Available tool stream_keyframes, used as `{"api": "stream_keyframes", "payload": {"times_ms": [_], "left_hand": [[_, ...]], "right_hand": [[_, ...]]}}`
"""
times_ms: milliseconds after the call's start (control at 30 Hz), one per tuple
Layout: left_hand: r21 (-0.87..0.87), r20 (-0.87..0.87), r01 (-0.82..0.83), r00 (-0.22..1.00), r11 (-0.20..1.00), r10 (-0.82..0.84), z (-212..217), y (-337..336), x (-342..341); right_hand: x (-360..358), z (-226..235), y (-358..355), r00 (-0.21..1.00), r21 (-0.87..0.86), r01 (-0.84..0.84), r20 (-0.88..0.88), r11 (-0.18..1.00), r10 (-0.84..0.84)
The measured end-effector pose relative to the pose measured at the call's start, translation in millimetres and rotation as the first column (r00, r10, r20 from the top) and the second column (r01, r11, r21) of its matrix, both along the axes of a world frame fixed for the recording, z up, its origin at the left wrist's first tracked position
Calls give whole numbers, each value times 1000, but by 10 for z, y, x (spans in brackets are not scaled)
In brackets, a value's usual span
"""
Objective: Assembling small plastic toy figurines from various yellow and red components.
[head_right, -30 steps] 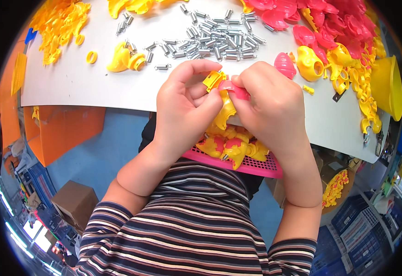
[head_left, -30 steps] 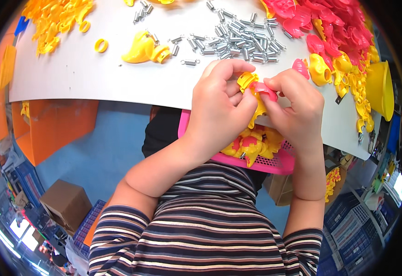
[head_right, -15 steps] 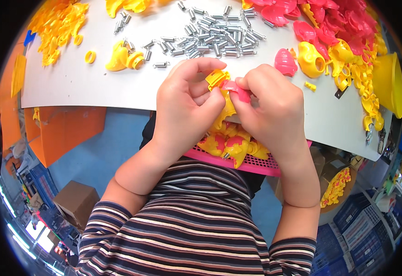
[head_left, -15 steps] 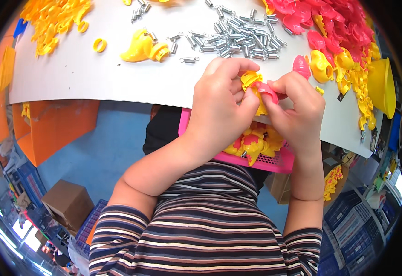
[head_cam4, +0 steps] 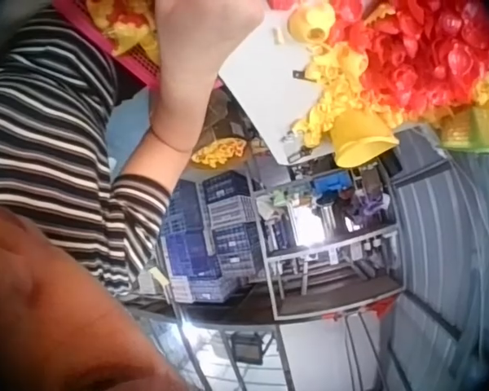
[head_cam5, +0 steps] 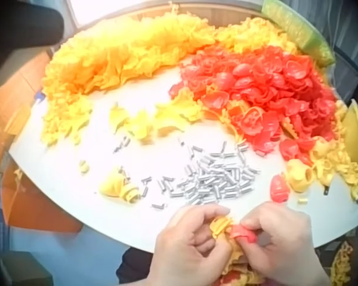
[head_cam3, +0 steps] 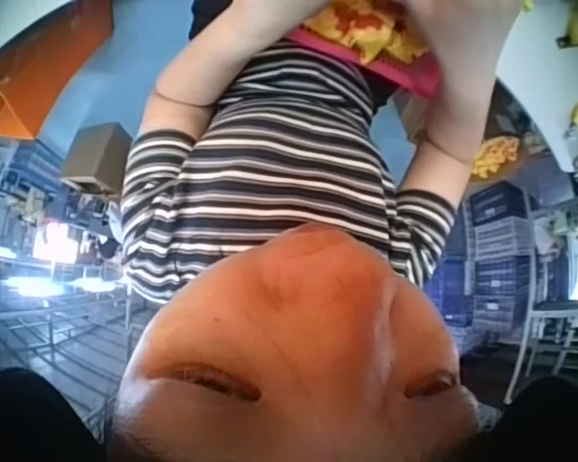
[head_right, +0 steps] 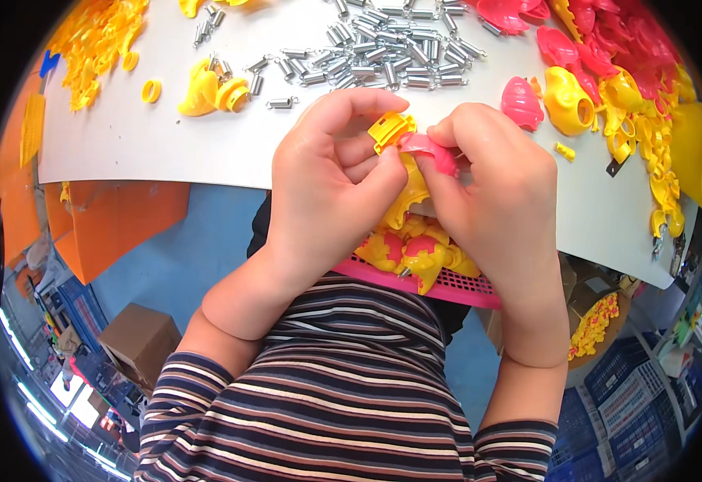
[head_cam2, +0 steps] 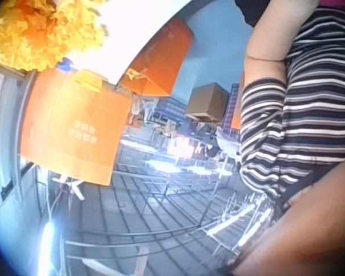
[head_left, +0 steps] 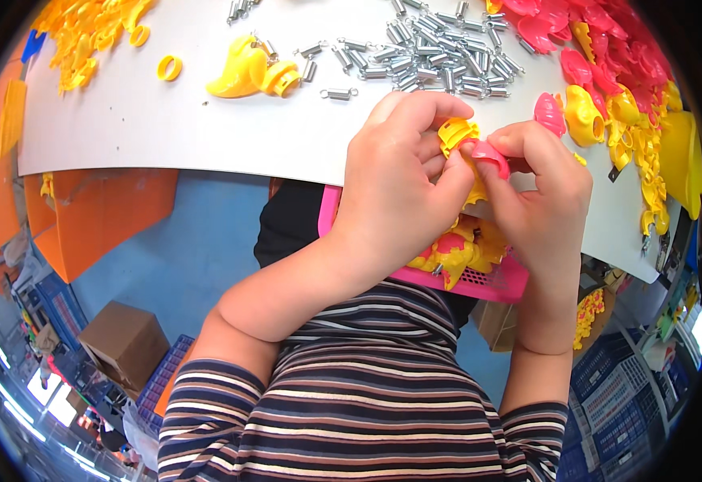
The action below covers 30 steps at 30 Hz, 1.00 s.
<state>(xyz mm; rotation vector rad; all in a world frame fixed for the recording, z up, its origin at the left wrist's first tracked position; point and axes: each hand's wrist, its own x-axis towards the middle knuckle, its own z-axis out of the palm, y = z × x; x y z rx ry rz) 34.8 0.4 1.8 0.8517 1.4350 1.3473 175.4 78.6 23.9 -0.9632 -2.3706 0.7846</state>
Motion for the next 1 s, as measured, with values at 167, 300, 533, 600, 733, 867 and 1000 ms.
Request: {"api": "stream_keyframes", "payload": {"times_ms": [167,300,533,600,733,867,1000], "left_hand": [[38,-8,18,1000,999,-18,-6,2,-7],[82,-21,-3,1000,997,5,-48,10,8],[156,-422,23,905,988,46,-66,24,28],[185,-453,10,888,983,76,-76,46,28],[154,-332,-11,941,988,63,-60,87,57],[40,-244,-49,968,998,57,29,79,28],[26,-185,-9,983,1000,14,10,105,33]], "right_hand": [[-11,-9,-13,999,-55,41,-22,998,-42],[-32,-13,-62,997,8,48,-66,999,-47],[84,186,70,992,-380,-123,-24,917,123],[197,289,113,997,-542,-63,-69,838,30],[366,396,155,997,-728,45,-14,684,-81],[331,234,49,990,-712,42,-66,701,-126],[342,247,70,973,-757,41,-118,653,-198]]}}
